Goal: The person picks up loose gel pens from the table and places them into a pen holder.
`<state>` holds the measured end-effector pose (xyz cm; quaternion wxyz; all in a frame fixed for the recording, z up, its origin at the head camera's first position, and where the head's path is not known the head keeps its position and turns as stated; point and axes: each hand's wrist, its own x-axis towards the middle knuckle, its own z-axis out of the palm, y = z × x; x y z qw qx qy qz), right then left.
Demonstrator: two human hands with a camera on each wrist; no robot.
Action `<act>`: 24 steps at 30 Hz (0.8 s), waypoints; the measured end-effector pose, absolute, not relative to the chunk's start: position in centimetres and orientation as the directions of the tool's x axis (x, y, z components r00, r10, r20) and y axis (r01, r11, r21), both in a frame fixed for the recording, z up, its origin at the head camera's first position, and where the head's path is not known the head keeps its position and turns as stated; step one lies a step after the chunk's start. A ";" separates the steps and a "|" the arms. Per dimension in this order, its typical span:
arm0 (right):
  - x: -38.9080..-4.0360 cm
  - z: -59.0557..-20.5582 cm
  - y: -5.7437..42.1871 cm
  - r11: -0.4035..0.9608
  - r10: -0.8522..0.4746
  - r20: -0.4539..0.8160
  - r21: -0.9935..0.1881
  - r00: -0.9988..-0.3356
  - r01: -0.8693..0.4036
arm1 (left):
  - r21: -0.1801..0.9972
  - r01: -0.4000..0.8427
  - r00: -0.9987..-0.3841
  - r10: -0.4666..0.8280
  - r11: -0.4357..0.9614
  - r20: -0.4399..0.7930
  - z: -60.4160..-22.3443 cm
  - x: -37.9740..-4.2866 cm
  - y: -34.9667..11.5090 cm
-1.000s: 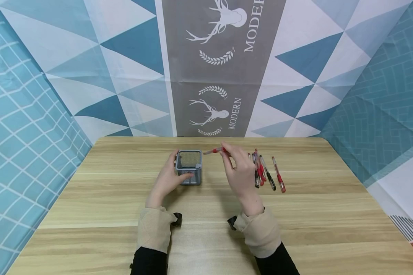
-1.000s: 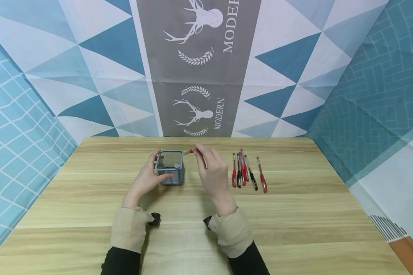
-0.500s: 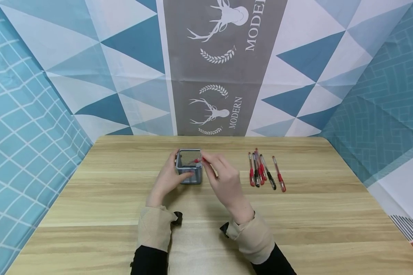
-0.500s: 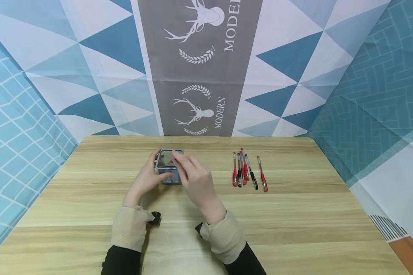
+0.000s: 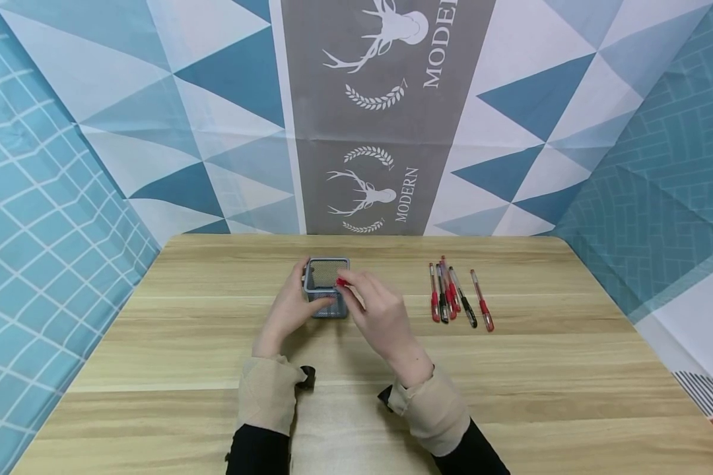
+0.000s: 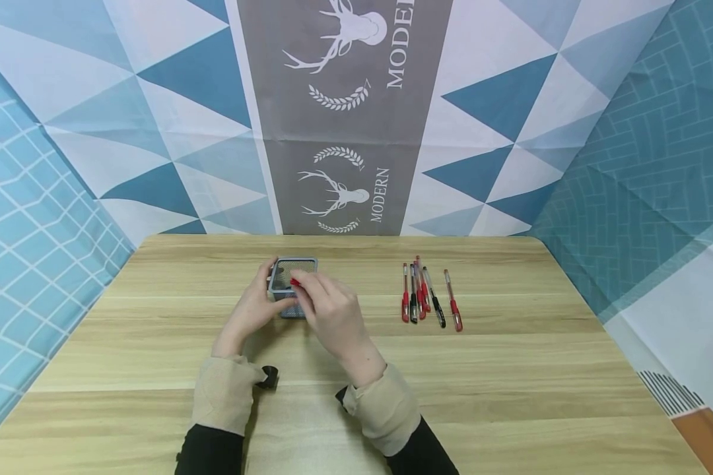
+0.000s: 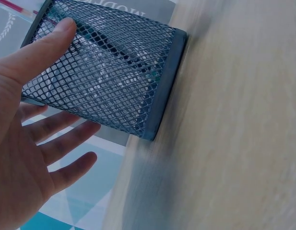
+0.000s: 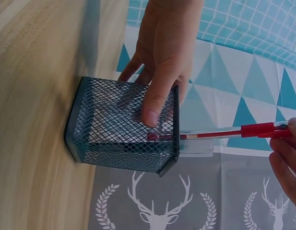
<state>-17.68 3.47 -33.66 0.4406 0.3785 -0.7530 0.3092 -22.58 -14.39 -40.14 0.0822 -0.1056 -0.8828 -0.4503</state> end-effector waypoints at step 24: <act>-18.6 -35.6 2.7 0.614 -0.375 0.836 -0.100 -0.400 -0.783 | 0.768 0.265 -0.963 0.113 0.583 0.246 -40.2 -22.6 -14.4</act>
